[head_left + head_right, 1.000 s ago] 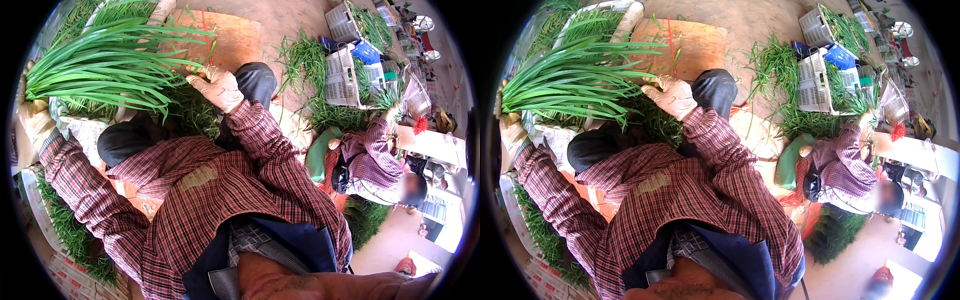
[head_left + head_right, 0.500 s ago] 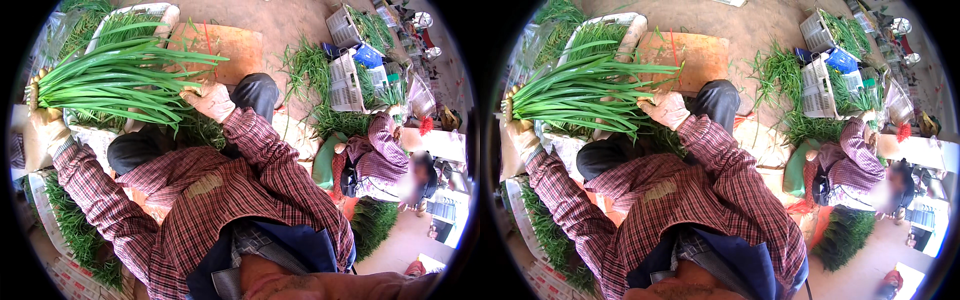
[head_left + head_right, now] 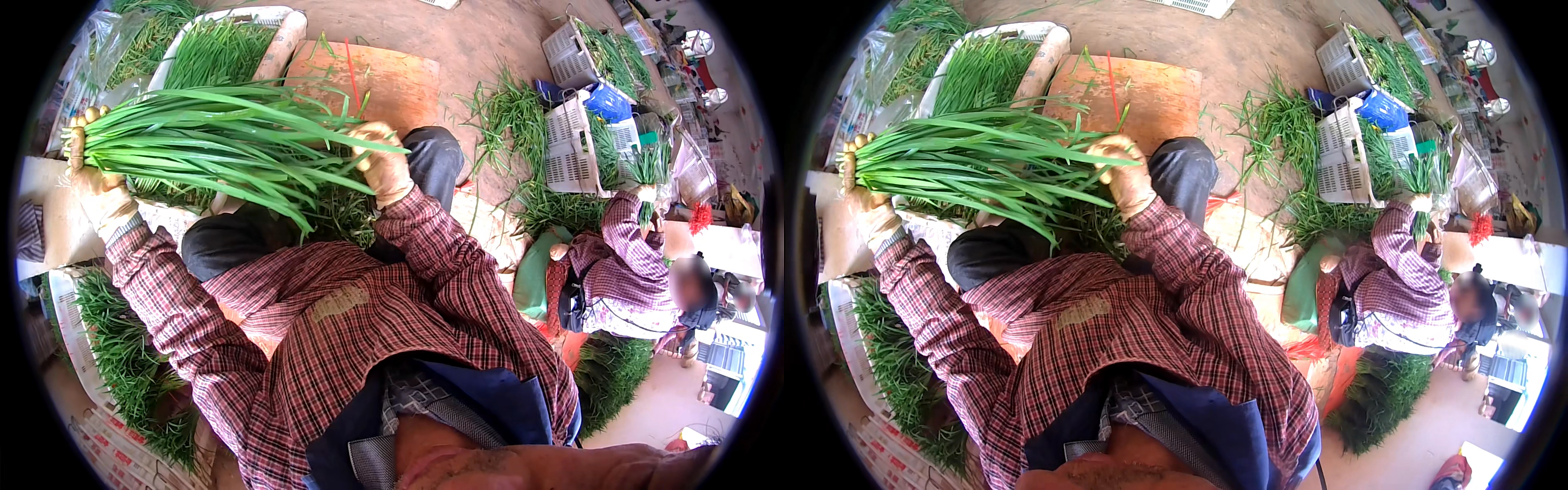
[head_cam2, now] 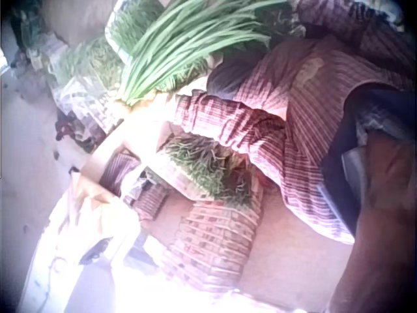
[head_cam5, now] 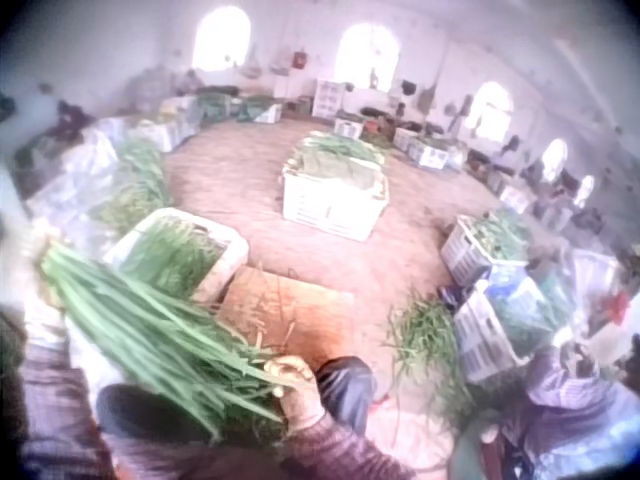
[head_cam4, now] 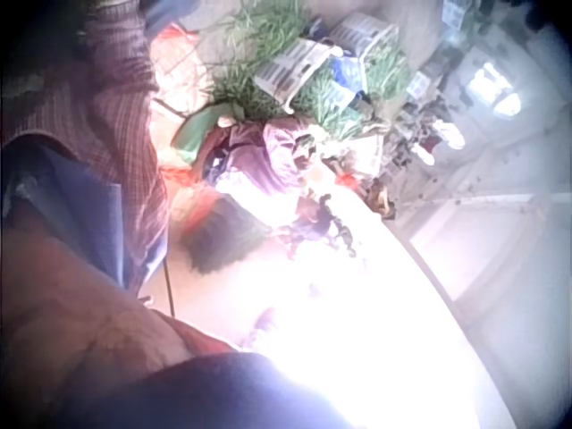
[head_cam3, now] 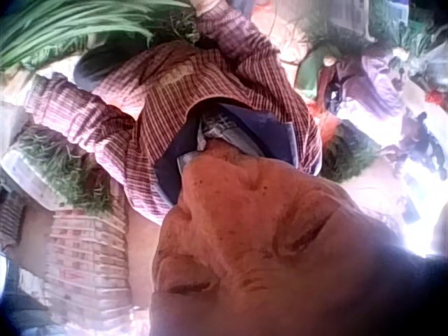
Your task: The person sorts, bundles, and secures green produce with elastic bands while sitting on the floor and placing the finished bundles into crates.
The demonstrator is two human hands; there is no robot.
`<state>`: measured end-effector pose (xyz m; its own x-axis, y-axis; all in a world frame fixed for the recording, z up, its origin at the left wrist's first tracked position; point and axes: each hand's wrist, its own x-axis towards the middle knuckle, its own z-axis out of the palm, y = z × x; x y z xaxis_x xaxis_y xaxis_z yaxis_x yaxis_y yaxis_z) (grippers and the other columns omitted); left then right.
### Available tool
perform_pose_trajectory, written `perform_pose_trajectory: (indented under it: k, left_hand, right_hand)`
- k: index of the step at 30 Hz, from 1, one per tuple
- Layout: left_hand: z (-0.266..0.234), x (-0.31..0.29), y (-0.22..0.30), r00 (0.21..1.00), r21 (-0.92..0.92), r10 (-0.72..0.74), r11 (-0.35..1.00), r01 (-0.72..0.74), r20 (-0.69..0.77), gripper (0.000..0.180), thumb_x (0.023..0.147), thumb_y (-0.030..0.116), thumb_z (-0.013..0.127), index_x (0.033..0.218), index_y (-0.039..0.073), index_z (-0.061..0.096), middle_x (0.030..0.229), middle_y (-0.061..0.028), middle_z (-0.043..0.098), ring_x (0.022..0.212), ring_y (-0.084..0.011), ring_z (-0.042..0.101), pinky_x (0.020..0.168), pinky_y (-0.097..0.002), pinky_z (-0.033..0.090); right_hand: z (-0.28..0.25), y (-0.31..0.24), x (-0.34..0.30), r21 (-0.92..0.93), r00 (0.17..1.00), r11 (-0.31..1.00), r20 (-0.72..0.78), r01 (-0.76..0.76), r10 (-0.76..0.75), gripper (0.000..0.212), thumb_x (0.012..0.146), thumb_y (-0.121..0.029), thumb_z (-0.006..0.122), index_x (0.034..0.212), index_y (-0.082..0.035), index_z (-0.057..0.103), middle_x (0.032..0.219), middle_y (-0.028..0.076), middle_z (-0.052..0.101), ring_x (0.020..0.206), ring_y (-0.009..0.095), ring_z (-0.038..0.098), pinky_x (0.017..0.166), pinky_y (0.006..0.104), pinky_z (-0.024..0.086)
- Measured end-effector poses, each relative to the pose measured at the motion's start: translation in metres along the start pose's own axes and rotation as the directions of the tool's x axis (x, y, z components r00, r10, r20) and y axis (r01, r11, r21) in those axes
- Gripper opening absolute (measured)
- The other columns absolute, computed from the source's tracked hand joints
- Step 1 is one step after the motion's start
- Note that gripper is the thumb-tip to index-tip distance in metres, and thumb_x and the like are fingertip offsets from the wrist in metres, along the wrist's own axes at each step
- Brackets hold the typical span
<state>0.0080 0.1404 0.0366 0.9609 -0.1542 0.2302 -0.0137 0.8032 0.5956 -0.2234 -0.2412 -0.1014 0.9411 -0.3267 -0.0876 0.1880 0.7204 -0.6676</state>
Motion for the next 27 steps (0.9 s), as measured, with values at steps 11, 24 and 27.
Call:
perform_pose_trajectory:
  k: [11, 24, 27]
  left_hand:
    - [0.031, -0.051, -0.016, 0.981, -0.365, 0.106, 0.930, -0.039, 0.164, 0.019, 0.077, 0.005, 0.065, 0.091, 0.008, 0.053, 0.083, -0.0013, 0.052, 0.086, -0.0180, 0.050, 0.089, -0.0332, 0.043]
    - [0.056, -0.056, -0.038, 0.961, -0.521, 0.138, 0.854, 0.006, 0.238, 0.030, 0.066, -0.005, 0.067, 0.086, 0.010, 0.051, 0.077, 0.0041, 0.053, 0.070, -0.0078, 0.052, 0.075, -0.0245, 0.043]
    - [0.056, -0.055, -0.039, 0.956, -0.523, 0.143, 0.852, 0.013, 0.257, 0.031, 0.064, -0.005, 0.067, 0.084, 0.012, 0.051, 0.074, 0.0057, 0.052, 0.067, -0.0074, 0.052, 0.074, -0.0241, 0.043]
  right_hand:
    - [0.020, -0.080, -0.001, -0.845, 0.987, 0.517, 0.072, 0.136, -0.142, 0.022, 0.087, -0.016, 0.067, 0.103, -0.003, 0.066, 0.080, 0.004, 0.065, 0.067, 0.009, 0.055, 0.062, 0.0237, 0.047]
    - [0.120, -0.087, -0.037, -0.409, 0.494, 0.377, 0.855, 0.831, -0.161, 0.032, 0.076, -0.006, 0.060, 0.107, -0.008, 0.067, 0.090, 0.008, 0.068, 0.069, 0.021, 0.065, 0.060, 0.0332, 0.053]
    - [0.134, -0.073, -0.041, -0.551, 0.549, 0.051, 0.835, 0.833, 0.043, 0.026, 0.075, -0.013, 0.063, 0.101, -0.011, 0.068, 0.079, 0.004, 0.066, 0.066, 0.024, 0.064, 0.056, 0.0356, 0.051]
